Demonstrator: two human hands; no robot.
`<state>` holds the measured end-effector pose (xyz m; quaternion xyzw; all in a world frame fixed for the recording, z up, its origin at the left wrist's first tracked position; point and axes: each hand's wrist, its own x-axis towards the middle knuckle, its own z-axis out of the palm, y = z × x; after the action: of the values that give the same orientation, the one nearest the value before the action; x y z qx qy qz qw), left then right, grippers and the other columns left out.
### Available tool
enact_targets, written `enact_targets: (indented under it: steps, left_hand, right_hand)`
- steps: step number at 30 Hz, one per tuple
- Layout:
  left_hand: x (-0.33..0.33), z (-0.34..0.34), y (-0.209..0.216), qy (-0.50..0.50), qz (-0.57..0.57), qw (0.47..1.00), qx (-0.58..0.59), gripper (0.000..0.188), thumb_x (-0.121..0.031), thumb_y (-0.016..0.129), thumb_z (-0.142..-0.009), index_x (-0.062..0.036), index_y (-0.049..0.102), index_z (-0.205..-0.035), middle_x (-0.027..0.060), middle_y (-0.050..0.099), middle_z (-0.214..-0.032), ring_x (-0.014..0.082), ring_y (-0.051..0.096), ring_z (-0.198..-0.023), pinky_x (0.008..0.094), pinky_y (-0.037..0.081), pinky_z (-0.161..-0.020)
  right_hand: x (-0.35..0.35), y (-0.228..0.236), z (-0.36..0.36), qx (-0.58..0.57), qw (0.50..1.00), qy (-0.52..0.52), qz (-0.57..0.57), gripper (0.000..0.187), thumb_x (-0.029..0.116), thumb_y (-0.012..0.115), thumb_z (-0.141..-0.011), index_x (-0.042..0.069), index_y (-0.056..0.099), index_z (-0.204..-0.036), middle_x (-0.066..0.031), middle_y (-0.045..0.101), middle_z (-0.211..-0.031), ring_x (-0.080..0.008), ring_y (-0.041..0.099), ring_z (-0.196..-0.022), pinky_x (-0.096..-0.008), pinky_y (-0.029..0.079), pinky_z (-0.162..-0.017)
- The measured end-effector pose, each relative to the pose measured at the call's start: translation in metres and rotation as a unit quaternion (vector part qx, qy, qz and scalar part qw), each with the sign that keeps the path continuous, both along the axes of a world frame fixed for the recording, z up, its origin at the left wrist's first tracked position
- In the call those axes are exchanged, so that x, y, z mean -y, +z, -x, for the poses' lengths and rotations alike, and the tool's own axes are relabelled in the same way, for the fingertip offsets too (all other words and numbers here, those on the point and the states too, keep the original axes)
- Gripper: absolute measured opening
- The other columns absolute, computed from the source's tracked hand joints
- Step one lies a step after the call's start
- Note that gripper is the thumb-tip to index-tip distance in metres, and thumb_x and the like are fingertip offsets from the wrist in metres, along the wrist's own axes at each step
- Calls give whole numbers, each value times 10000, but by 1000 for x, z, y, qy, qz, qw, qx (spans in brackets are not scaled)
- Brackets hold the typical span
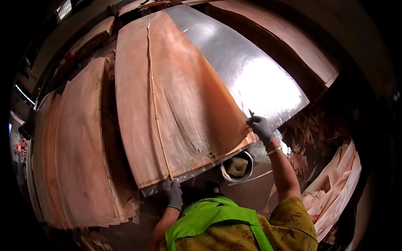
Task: The person prepares wood veneer sheets by smoothing the edges with a tool and applying tape to the seams between sheets.
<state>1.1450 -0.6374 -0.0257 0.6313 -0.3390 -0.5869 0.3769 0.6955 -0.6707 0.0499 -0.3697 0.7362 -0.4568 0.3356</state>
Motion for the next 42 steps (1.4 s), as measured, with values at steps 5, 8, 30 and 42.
enact_targets:
  steps: [5, 8, 30, 42]
  left_hand:
    - [-7, -25, -18, 42, 90, 993, 72, 334, -115, 531, -911, -92, 568, -1242, -39, 424, -610, 63, 369, -434, 225, 305, -372]
    - [1, -26, -21, 14, 163, 983, 83, 330, -127, 529, -911, -90, 568, -1237, -35, 416, -599, 66, 369, -442, 222, 301, -379]
    - [38, -53, -34, -67, 28, 997, 40, 286, -102, 503, -913, -104, 537, -1197, 12, 512, -636, 86, 438, -440, 243, 386, -374]
    - [36, 19, 90, -470, 221, 645, 561, 824, -462, 687, -748, -81, 369, -1406, 183, 574, -1072, 322, 574, -963, 440, 470, -799]
  right_hand:
    - [12, 60, -27, 107, 993, 41, 36, 141, 183, 609, -871, 57, 659, -910, 75, 479, -622, -25, 396, -494, -193, 317, -451]
    - [29, 70, -35, 54, 993, 60, 81, 220, 209, 609, -873, 16, 667, -962, 34, 519, -617, -55, 452, -509, -229, 371, -478]
    - [31, 85, -48, -133, 985, 94, -53, 359, 333, 637, -864, -15, 617, -775, -59, 521, -546, -144, 529, -510, -321, 435, -510]
    - [72, 94, -145, -160, 958, 238, 11, 312, 304, 629, -849, -5, 659, -868, -212, 591, -691, -320, 549, -575, -390, 443, -607]
